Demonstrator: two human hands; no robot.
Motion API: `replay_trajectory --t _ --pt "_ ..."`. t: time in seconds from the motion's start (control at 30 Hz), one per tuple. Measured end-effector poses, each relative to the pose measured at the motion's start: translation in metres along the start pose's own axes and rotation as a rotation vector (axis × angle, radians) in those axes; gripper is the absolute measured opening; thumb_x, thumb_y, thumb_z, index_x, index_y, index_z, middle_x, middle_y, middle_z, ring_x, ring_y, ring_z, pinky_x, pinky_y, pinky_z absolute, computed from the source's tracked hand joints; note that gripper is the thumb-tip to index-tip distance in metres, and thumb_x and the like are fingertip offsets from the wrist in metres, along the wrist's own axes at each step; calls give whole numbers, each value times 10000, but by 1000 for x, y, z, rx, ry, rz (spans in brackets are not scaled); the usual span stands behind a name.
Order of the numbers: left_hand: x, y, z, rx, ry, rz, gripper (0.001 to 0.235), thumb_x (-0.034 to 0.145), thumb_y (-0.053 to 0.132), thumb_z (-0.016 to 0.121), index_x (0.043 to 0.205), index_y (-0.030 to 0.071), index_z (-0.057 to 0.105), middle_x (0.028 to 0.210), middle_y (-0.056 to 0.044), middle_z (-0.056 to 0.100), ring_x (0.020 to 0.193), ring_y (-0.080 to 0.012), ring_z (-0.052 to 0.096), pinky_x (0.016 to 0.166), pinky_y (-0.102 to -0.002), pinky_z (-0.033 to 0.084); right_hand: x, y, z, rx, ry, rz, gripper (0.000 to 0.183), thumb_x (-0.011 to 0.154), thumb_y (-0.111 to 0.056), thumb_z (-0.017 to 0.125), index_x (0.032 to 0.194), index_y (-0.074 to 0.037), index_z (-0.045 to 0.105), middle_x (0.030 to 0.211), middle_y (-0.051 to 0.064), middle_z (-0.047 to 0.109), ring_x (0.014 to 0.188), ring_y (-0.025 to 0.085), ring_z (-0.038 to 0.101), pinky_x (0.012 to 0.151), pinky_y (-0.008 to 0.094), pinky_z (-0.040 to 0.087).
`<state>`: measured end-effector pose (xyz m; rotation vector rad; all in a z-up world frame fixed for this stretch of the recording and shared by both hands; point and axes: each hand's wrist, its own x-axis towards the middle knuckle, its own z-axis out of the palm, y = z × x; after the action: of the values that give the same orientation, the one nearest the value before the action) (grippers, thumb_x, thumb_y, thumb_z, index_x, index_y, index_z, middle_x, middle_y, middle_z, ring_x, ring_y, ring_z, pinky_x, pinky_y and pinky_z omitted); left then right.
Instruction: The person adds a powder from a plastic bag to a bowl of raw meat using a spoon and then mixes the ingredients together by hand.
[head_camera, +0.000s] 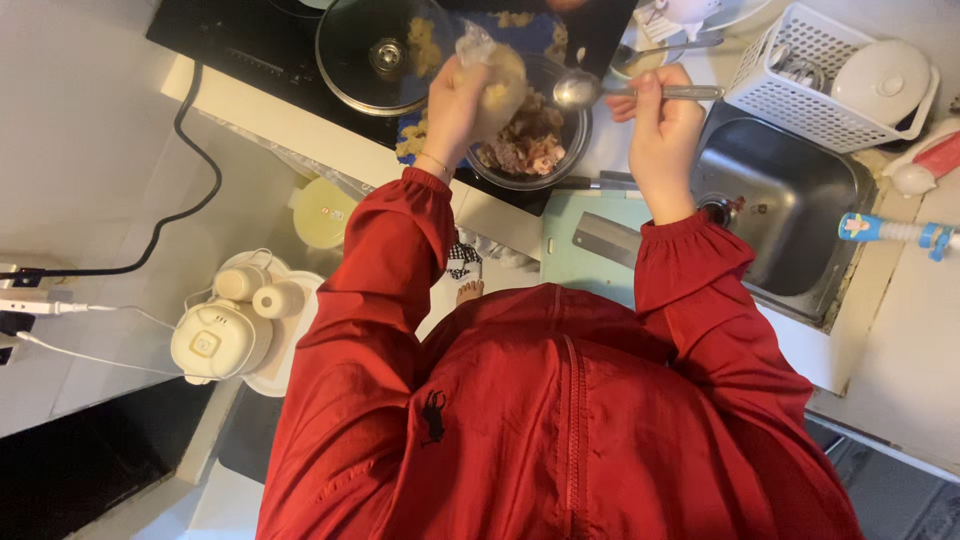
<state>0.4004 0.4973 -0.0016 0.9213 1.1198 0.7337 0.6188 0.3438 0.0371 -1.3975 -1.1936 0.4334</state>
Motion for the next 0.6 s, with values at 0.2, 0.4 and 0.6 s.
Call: replay_trajectory --t 0.2,0.4,0.6 --pt "12 9 4 341 42 344 496 798 456 724 1220 202 787 1112 -6 861 994 -153 780 884 -340 608 -8 20 4 -47 30 48 226 1227 -190 470 1087 -42 566 835 145 714 835 210 812 699 271 617" --pt "5 21 17 571 12 379 595 779 519 682 1308 255 744 1173 -3 864 1040 -198 817 896 -402 642 -16 34 30 350 192 757 428 1087 -414 543 1039 -15 689 865 211 822 662 228 786 625 299 675" --pt "2 26 21 663 17 367 799 759 591 647 1444 179 678 1368 -63 810 1180 -255 797 957 -427 608 -16 42 43 485 255 839 368 1089 -365 554 1027 -19 664 877 254 816 686 275 783 656 352 673"
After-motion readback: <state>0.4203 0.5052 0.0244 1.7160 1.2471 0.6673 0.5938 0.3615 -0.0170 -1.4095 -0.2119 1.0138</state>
